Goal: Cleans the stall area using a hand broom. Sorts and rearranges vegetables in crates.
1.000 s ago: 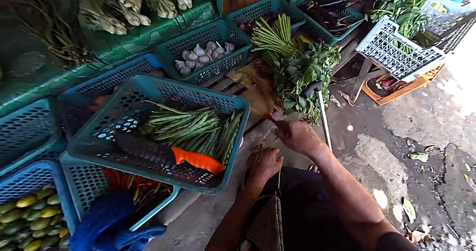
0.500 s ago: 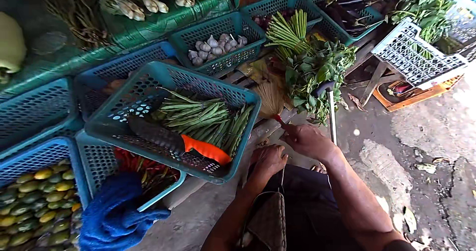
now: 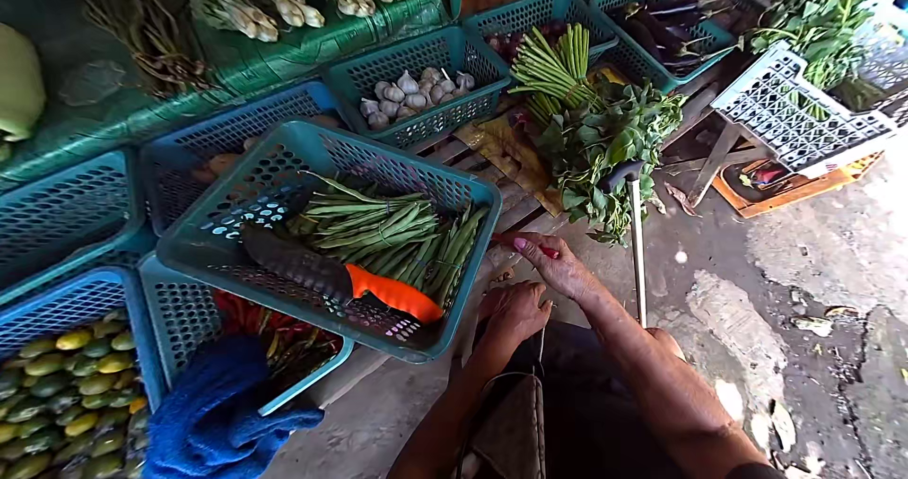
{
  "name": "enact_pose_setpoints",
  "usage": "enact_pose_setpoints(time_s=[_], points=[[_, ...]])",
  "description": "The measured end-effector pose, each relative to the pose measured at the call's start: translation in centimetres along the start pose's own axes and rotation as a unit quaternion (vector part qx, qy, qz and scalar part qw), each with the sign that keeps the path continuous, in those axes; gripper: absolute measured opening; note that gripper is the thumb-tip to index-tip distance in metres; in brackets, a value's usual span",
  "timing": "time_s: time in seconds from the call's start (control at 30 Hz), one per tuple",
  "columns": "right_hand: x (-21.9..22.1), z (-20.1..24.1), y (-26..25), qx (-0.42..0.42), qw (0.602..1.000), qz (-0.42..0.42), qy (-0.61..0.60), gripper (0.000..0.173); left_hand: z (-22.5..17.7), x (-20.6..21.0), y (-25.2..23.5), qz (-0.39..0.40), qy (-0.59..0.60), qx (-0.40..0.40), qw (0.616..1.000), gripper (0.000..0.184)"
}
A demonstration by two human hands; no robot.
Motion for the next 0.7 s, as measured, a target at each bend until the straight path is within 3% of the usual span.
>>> enact_pose_setpoints(time_s=[0.07, 0.2, 0.3, 0.4, 0.57, 0.7], points=[[-0.2, -0.7, -0.7, 0.012, 1.0, -0.008, 0.008, 0.031, 0.3, 0.1, -0.1, 0.008, -0.003, -0.003, 1.0, 0.046], [-1.5, 2.9, -0.9, -0.121, 0.979, -0.092, 0.134, 0.026, 0.2, 0.2, -0.4, 0.018, -0.001, -0.003, 1.0, 0.046], [-0.9, 5.6, -0.8, -0.173, 0.974, -0.095, 0.108, 0.027, 0.0, 0.0, -0.5, 0.016, 0.002, -0.003, 1.0, 0.045], [-1.1, 3.4, -2.8, -0.124, 0.987, -0.095, 0.029, 0.029, 0.3, 0.4, -0.6, 0.027, -0.006, -0.008, 1.0, 0.047], [-6.4, -2.0, -2.3, 0.004, 0.974, -0.223, 0.034, 0.033, 0.9, 0.3, -0.3, 0.025, -0.007, -0.021, 0.999, 0.048], [-10.8, -1.2, 2.3, 0.048, 0.978, -0.179, 0.098, 0.033, 0.6, 0.1, -0.3, 0.019, 0.007, -0.009, 1.0, 0.047]])
Point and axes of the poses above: each hand's wrist, its own y-axis away from the middle knuckle, its own x-axis out of the palm, z = x × y, the point moved 10 cm from there along -y, towards the middle knuckle, and after that the axes turned 5 degrees about x, right-handed, at the moved point
